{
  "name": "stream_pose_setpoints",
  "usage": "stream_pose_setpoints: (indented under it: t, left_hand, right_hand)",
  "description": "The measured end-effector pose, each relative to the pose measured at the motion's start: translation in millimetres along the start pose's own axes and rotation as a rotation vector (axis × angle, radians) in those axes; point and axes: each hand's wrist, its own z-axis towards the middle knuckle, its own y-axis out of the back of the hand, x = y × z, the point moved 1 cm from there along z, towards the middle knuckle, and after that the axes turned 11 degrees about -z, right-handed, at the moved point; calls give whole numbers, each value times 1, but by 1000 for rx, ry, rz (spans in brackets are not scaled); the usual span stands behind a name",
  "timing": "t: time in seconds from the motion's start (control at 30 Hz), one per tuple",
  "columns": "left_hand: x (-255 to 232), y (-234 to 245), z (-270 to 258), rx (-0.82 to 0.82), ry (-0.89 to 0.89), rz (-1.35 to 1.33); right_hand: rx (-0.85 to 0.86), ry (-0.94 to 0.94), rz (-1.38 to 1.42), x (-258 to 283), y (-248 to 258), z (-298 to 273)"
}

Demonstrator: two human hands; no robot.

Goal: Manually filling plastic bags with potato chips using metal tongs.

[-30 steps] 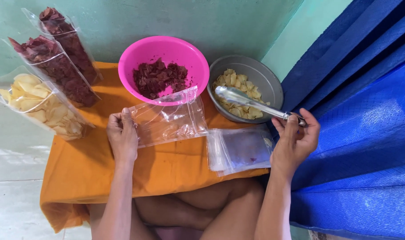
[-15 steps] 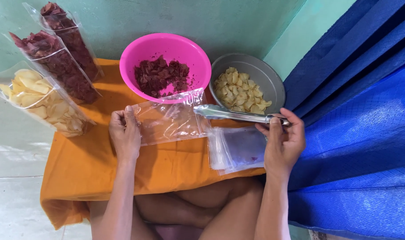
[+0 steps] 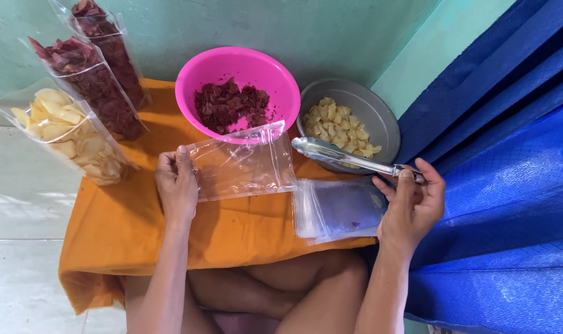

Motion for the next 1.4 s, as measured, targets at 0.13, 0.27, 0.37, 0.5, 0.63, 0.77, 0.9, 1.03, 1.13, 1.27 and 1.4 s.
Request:
stream_pose_setpoints:
  t: [0.13,0.27,0.37,0.5,0.63,0.77,0.9,1.03,1.13,1.27,1.4]
  left_hand:
    - [4,1,-1,7,-13,-9]
    - [4,0,-2,11,-20,28]
    - [6,0,-2,13,-29,54]
    - [7,-1,-2,54,-34,107]
    - [5,-3,-1,114,-8,142]
    - [-9,-5,-4,143,62,114]
    - [-5,-4,3,179,112,126]
    - [-16,-3,3,190,114,69]
    - [-8,0,1,207,118,62]
    - [1,3,3,232,79,93]
    - [-5,3,4,251,96,104]
  right_hand:
    - [11,10,-11,-1,2,0]
    - [38,35,-27,5,2,-2]
    - [79,57,-26,7,0,-4]
    - [168,83,-33,16,-12,-16]
    - [236,123,-15,17,-36,-44]
    - [336,234,-9,14,-59,-71]
    - [414,435,10,21,-77,-79]
    - [459,463,9,31,-81,-77]
    - [510,456,10,27,-77,-75]
    - [561,399,6,19,-76,-76]
    - [576,358,-40,2,-69,-76]
